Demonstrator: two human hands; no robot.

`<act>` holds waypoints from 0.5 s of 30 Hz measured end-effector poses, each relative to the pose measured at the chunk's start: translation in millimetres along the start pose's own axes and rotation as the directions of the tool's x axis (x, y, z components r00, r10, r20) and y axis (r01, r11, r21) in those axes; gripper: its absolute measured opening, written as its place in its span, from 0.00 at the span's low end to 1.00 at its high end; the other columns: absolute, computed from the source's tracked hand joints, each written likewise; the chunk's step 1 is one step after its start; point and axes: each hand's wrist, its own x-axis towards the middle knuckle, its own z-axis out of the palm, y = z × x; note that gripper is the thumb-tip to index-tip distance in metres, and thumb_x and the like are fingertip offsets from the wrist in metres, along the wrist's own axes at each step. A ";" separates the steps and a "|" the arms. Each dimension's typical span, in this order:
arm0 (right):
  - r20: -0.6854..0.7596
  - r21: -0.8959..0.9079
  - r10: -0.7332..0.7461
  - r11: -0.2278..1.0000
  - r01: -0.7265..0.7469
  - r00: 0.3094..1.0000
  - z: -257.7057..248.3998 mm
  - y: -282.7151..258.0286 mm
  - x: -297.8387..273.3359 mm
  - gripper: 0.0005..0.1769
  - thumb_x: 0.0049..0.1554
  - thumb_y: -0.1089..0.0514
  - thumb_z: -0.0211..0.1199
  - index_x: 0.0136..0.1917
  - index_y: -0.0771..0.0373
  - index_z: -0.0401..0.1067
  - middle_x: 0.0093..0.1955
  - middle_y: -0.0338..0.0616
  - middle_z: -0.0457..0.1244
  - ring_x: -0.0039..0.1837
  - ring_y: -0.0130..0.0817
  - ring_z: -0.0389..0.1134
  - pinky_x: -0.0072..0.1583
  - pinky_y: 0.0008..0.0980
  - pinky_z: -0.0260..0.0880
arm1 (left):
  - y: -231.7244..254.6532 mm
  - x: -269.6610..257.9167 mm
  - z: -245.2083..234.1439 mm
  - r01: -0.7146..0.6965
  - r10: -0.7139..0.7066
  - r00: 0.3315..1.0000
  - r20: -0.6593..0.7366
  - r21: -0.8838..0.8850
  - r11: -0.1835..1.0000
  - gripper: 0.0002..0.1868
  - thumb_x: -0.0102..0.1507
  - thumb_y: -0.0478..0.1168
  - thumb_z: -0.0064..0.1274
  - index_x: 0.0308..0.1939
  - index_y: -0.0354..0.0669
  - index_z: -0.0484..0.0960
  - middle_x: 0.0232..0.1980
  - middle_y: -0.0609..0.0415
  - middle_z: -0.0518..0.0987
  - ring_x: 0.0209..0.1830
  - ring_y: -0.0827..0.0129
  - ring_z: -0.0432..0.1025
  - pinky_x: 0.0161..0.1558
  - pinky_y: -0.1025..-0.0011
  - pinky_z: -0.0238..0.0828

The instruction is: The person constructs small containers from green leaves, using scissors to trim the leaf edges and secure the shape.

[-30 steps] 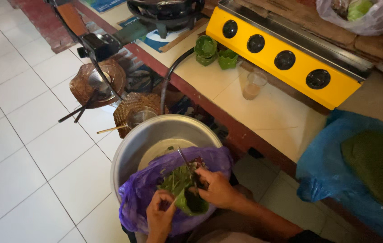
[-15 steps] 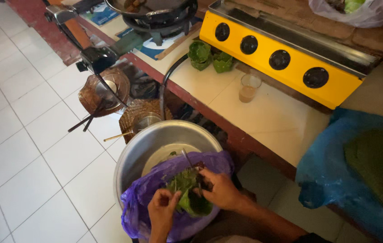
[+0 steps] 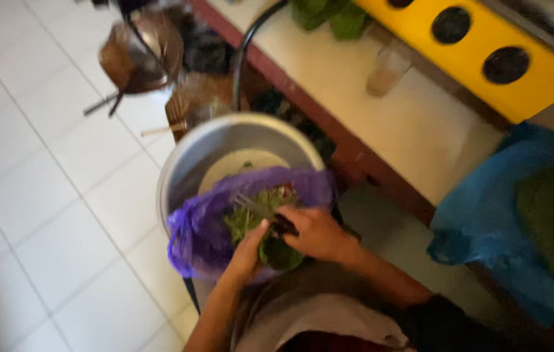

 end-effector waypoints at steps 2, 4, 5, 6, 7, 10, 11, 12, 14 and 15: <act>0.014 -0.012 -0.011 1.000 0.011 1.000 -0.2 -5.6 4.0 0.24 0.52 0.53 0.73 0.60 0.62 0.71 0.45 0.55 0.70 0.45 0.51 0.74 0.46 0.43 0.74 | -3.7 -9.4 2.4 -0.062 0.063 0.998 0.016 -0.080 0.995 0.26 0.75 0.55 0.50 0.59 0.31 0.77 0.51 0.46 0.80 0.48 0.60 0.75 0.51 0.61 0.74; 0.043 0.020 0.023 1.000 -0.024 0.999 -3.0 -11.4 8.8 0.24 0.54 0.52 0.73 0.60 0.62 0.71 0.46 0.55 0.70 0.44 0.49 0.74 0.45 0.42 0.74 | 3.8 -17.4 13.4 -0.087 0.088 0.996 0.002 -0.161 0.983 0.24 0.71 0.53 0.49 0.60 0.36 0.78 0.52 0.50 0.81 0.51 0.64 0.76 0.54 0.62 0.74; 0.029 0.013 0.031 0.999 -0.031 0.999 -4.0 -15.6 10.2 0.24 0.54 0.52 0.73 0.60 0.61 0.71 0.46 0.54 0.70 0.44 0.48 0.75 0.45 0.41 0.74 | 8.2 -18.9 20.0 -0.082 0.081 0.997 -0.013 -0.201 0.976 0.25 0.67 0.53 0.49 0.60 0.39 0.78 0.53 0.52 0.82 0.52 0.66 0.77 0.56 0.64 0.75; 0.016 0.009 0.036 0.999 -0.036 0.999 -5.3 -19.9 13.0 0.23 0.54 0.51 0.74 0.59 0.59 0.71 0.46 0.52 0.70 0.45 0.47 0.75 0.45 0.40 0.74 | 12.8 -21.1 25.8 -0.105 0.111 0.994 0.018 -0.196 0.975 0.25 0.68 0.53 0.48 0.60 0.37 0.78 0.54 0.52 0.81 0.52 0.67 0.77 0.57 0.65 0.74; -0.018 0.018 0.048 0.999 -0.047 0.999 -7.9 -24.5 14.2 0.23 0.54 0.52 0.75 0.60 0.59 0.71 0.45 0.51 0.70 0.44 0.45 0.75 0.44 0.39 0.74 | 15.0 -25.0 31.1 -0.129 0.141 0.989 0.049 -0.192 0.973 0.26 0.69 0.53 0.48 0.61 0.36 0.78 0.55 0.51 0.81 0.53 0.67 0.76 0.58 0.66 0.74; -0.073 0.019 0.064 0.998 -0.062 0.995 -16.8 -34.7 20.1 0.25 0.53 0.54 0.77 0.60 0.60 0.72 0.43 0.49 0.69 0.41 0.39 0.74 0.43 0.36 0.73 | 21.8 -30.8 43.8 -0.221 0.226 0.974 0.025 -0.126 0.967 0.26 0.74 0.53 0.48 0.62 0.32 0.77 0.54 0.50 0.80 0.53 0.66 0.75 0.58 0.65 0.72; -0.083 0.010 0.069 0.998 -0.069 0.994 -18.8 -39.8 22.4 0.25 0.53 0.55 0.78 0.60 0.61 0.72 0.42 0.48 0.69 0.40 0.37 0.73 0.43 0.35 0.72 | 24.3 -34.1 47.9 -0.250 0.256 0.966 0.035 -0.119 0.961 0.27 0.74 0.53 0.47 0.62 0.32 0.77 0.55 0.50 0.80 0.53 0.66 0.74 0.58 0.65 0.72; -0.082 0.031 0.098 0.995 -0.096 0.992 -20.4 -44.0 23.9 0.26 0.53 0.55 0.79 0.60 0.61 0.72 0.41 0.46 0.69 0.39 0.34 0.72 0.42 0.33 0.72 | 27.2 -36.2 52.3 -0.284 0.291 0.955 0.057 -0.108 0.953 0.27 0.74 0.53 0.46 0.62 0.31 0.77 0.55 0.49 0.80 0.53 0.66 0.74 0.58 0.66 0.71; -0.080 0.069 0.158 0.986 -0.153 0.984 -23.4 -48.3 27.2 0.26 0.53 0.57 0.80 0.60 0.62 0.73 0.41 0.43 0.70 0.37 0.29 0.69 0.41 0.30 0.70 | 33.0 -43.1 59.1 -0.288 0.314 0.947 0.074 -0.242 0.927 0.26 0.75 0.52 0.45 0.63 0.31 0.76 0.56 0.48 0.80 0.55 0.64 0.75 0.60 0.64 0.71; -0.093 0.090 0.145 0.987 -0.137 0.985 -26.7 -48.5 27.5 0.24 0.56 0.57 0.79 0.61 0.62 0.72 0.43 0.42 0.70 0.40 0.27 0.70 0.44 0.29 0.71 | 36.9 -45.4 62.0 -0.287 0.326 0.941 0.085 -0.307 0.908 0.25 0.76 0.52 0.44 0.63 0.30 0.76 0.56 0.47 0.80 0.55 0.63 0.75 0.62 0.63 0.71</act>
